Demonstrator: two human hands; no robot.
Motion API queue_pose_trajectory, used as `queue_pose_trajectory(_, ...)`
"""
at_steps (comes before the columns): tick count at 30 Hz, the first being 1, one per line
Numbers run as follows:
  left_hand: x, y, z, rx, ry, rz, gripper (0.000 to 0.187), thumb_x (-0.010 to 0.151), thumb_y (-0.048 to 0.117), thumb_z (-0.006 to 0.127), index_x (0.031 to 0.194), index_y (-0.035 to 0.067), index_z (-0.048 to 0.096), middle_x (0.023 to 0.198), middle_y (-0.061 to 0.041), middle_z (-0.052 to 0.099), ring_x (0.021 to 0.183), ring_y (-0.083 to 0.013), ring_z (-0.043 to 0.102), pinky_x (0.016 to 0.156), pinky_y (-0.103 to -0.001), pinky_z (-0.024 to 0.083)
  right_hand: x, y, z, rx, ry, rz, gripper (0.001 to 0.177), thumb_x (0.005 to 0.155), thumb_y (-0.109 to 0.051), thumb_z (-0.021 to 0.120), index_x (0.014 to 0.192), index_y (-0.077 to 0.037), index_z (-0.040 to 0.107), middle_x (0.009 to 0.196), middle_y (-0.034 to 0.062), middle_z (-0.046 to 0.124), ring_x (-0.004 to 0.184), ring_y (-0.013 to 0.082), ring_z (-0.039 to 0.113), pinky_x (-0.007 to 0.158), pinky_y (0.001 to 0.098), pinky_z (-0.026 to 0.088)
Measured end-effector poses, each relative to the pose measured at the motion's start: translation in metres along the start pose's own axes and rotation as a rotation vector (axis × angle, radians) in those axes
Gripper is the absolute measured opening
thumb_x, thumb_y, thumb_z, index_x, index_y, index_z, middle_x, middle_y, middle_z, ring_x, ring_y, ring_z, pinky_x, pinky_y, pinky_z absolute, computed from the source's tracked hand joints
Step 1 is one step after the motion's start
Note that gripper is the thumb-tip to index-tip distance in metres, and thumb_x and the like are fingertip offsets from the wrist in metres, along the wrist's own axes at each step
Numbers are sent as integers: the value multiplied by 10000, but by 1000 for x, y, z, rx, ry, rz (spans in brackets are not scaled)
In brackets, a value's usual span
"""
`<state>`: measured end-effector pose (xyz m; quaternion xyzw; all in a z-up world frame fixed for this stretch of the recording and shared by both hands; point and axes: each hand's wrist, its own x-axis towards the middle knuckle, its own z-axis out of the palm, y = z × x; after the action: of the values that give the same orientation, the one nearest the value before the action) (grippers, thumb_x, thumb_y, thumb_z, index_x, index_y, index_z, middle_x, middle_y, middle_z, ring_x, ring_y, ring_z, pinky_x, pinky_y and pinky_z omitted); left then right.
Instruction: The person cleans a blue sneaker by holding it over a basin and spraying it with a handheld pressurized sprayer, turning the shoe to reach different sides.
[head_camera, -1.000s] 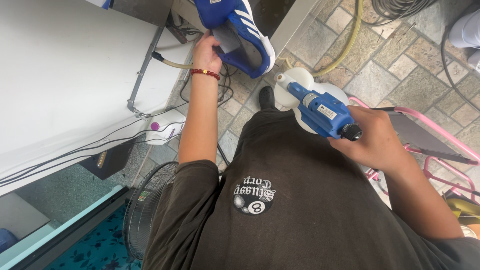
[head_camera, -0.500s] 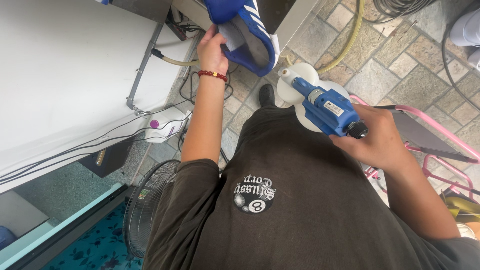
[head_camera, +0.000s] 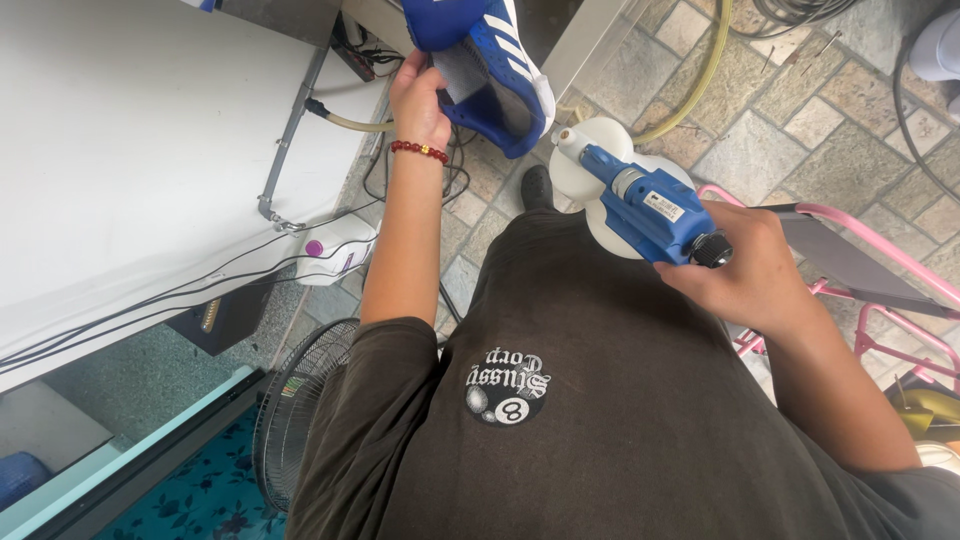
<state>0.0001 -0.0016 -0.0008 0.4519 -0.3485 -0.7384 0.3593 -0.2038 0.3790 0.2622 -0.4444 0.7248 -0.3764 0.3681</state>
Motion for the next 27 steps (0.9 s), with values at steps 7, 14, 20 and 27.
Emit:
queue_pose_trajectory(7,-3,6,3,78,-49,3,682,755,-182,486,1425,-58,514,1408,-217,581,1246,-263,570,962,-305,484,-1,4,2,-45,1,11,384,679,-131,796,1016,34,712,821,165,706,730,279,699,720,370,531)
queue_pose_trajectory(14,-5,17,9,38,-53,-39,727,749,-193,475,1450,-4,514,1416,-177,592,1214,-244,593,938,-309,489,-2,5,4,-49,26,0,370,691,-134,802,999,46,704,822,182,684,711,288,675,694,377,518)
queue_pose_trajectory(20,-2,16,10,-29,-39,-63,710,771,-192,493,1452,7,514,1399,-196,605,1153,-251,622,913,-321,509,-5,8,3,-67,22,3,366,682,-135,807,975,56,698,791,185,668,675,297,658,663,384,509)
queue_pose_trajectory(27,-5,13,13,-19,-16,-45,720,747,-202,484,1440,-14,539,1375,-170,611,1154,-230,635,926,-304,525,-10,10,-2,-126,3,42,343,673,-158,824,882,63,665,734,199,646,638,324,641,637,402,499)
